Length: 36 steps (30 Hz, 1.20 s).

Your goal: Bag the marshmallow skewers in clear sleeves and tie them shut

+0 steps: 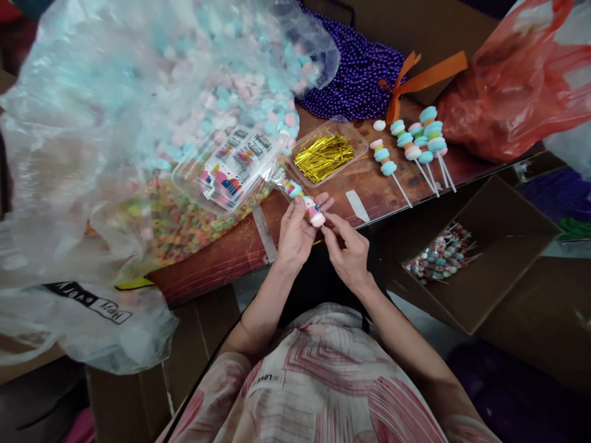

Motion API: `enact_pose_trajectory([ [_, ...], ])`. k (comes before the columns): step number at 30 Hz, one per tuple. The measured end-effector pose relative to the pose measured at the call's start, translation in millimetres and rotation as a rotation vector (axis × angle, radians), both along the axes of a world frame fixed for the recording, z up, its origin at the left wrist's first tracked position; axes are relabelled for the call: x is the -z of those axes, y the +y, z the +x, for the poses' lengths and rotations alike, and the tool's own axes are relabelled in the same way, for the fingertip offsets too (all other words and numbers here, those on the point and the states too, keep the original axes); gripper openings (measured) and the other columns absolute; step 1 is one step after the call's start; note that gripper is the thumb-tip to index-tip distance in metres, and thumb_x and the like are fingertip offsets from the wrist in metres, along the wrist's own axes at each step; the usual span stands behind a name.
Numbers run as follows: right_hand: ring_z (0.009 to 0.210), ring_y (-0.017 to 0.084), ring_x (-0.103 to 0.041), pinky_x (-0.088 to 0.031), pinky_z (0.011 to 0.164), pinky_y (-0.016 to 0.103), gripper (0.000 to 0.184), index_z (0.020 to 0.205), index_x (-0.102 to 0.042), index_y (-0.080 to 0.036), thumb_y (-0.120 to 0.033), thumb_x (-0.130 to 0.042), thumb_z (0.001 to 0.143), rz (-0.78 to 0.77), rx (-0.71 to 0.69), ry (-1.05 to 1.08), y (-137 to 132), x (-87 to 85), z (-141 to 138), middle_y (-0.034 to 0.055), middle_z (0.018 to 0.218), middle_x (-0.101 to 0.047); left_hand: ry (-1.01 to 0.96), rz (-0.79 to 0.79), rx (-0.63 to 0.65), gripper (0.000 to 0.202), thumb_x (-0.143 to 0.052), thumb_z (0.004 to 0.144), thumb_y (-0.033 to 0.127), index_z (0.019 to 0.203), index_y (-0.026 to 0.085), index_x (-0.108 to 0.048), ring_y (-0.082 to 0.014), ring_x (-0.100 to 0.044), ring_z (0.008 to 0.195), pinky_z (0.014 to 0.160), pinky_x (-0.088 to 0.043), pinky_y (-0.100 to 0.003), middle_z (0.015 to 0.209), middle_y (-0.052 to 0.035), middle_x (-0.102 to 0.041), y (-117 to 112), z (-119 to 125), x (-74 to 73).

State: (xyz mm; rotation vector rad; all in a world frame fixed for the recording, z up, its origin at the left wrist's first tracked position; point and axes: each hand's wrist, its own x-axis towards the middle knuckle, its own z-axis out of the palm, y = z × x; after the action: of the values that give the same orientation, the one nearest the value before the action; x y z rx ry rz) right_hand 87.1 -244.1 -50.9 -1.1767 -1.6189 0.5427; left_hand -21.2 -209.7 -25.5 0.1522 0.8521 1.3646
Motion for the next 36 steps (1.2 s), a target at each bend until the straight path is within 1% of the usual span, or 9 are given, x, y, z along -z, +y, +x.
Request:
enact_pose_trajectory([
  [2, 0.083, 0.016, -0.071, -0.059, 0.079, 0.03, 0.028, 0.123, -0.068, -0.02, -0.018, -0.054, 0.099, 0.024, -0.026, -0.053, 0, 0.9, 0, 0.0077, 0.102, -0.076, 0.009, -0.013, -0.012, 0.02, -0.056, 0.1, 0.037, 0.101, 0.018, -0.064, -0.0256, -0.061, 0.131, 0.11, -0.049, -0.042, 0.12, -0.0091, -0.075, 0, 1, 0.2],
  [7, 0.058, 0.013, -0.056, -0.048, 0.062, 0.026, 0.029, 0.117, -0.074, -0.016, -0.015, -0.05, 0.1, 0.187, 0.051, -0.39, -1, 8.5, 2, 0.0018, 0.065, -0.062, 0.015, -0.06, -0.027, 0.017, -0.058, 0.099, 0.037, 0.105, 0.022, -0.061, -0.0261, -0.055, 0.138, 0.109, -0.048, -0.041, 0.136, -0.0076, -0.068, -2, 3, -0.2],
  [12, 0.058, 0.013, -0.054, -0.046, 0.062, 0.027, 0.03, 0.118, -0.074, -0.016, -0.013, -0.05, 0.099, 0.304, 0.093, -0.536, -2, 14.2, 1, 0.0003, 0.061, -0.058, 0.05, -0.038, 0.009, 0.017, -0.052, 0.102, 0.037, 0.103, 0.022, -0.061, -0.0235, -0.054, 0.139, 0.109, -0.047, -0.039, 0.133, -0.0067, -0.07, -4, 5, 0.2],
  [18, 0.068, 0.014, -0.065, -0.056, 0.07, 0.028, 0.029, 0.119, -0.072, -0.018, -0.018, -0.049, 0.101, 0.038, 0.0, -0.227, -5, 9.0, -2, 0.0067, 0.083, -0.073, -0.002, -0.032, 0.018, 0.011, -0.057, 0.1, 0.033, 0.102, 0.023, -0.06, -0.0252, -0.053, 0.14, 0.112, -0.043, -0.044, 0.137, -0.0049, -0.067, -5, 4, -0.1],
  [22, 0.072, 0.014, -0.069, -0.06, 0.074, 0.028, 0.032, 0.128, -0.066, -0.019, -0.019, -0.055, 0.098, -0.034, 0.02, -0.016, -8, 4.1, -3, 0.0069, 0.098, -0.076, -0.01, 0.012, 0.029, 0.014, -0.051, 0.102, 0.034, 0.102, 0.023, -0.06, -0.024, -0.054, 0.139, 0.11, -0.045, -0.042, 0.133, -0.0049, -0.069, -4, 6, -1.4],
  [26, 0.085, 0.017, -0.074, -0.062, 0.08, 0.031, 0.032, 0.128, -0.066, -0.02, -0.021, -0.054, 0.098, -0.081, -0.008, 0.013, -9, 2.2, -3, 0.0081, 0.106, -0.077, 0.024, 0.024, 0.02, 0.014, -0.05, 0.103, 0.035, 0.104, 0.025, -0.059, -0.0241, -0.054, 0.139, 0.109, -0.046, -0.041, 0.133, -0.0029, -0.069, -5, 8, -3.0],
  [28, 0.089, 0.018, -0.074, -0.062, 0.082, 0.033, 0.03, 0.125, -0.068, -0.02, -0.02, -0.052, 0.099, -0.039, -0.007, -0.03, -9, 3.7, -2, 0.0089, 0.107, -0.077, 0.045, 0.021, 0.021, 0.013, -0.049, 0.103, 0.035, 0.105, 0.025, -0.058, -0.0241, -0.054, 0.139, 0.108, -0.046, -0.041, 0.134, -0.0017, -0.068, -5, 8, -3.3],
  [32, 0.065, 0.015, -0.066, -0.057, 0.067, 0.028, 0.03, 0.121, -0.071, -0.016, -0.017, -0.05, 0.1, 0.133, 0.031, -0.292, -8, 10.3, -2, 0.0061, 0.079, -0.073, 0.088, 0.021, 0.033, 0.016, -0.045, 0.104, 0.036, 0.104, 0.025, -0.056, -0.0236, -0.052, 0.141, 0.106, -0.046, -0.039, 0.134, -0.0018, -0.068, -6, 7, -1.3],
  [36, 0.059, 0.014, -0.058, -0.049, 0.063, 0.028, 0.03, 0.12, -0.072, -0.013, -0.013, -0.051, 0.099, 0.314, 0.085, -0.5, -6, 14.2, -2, 0.0024, 0.064, -0.064, 0.083, 0.038, 0.036, 0.016, -0.045, 0.105, 0.036, 0.101, 0.024, -0.054, -0.0235, -0.053, 0.14, 0.106, -0.046, -0.039, 0.131, -0.0023, -0.069, -6, 7, 2.2],
])
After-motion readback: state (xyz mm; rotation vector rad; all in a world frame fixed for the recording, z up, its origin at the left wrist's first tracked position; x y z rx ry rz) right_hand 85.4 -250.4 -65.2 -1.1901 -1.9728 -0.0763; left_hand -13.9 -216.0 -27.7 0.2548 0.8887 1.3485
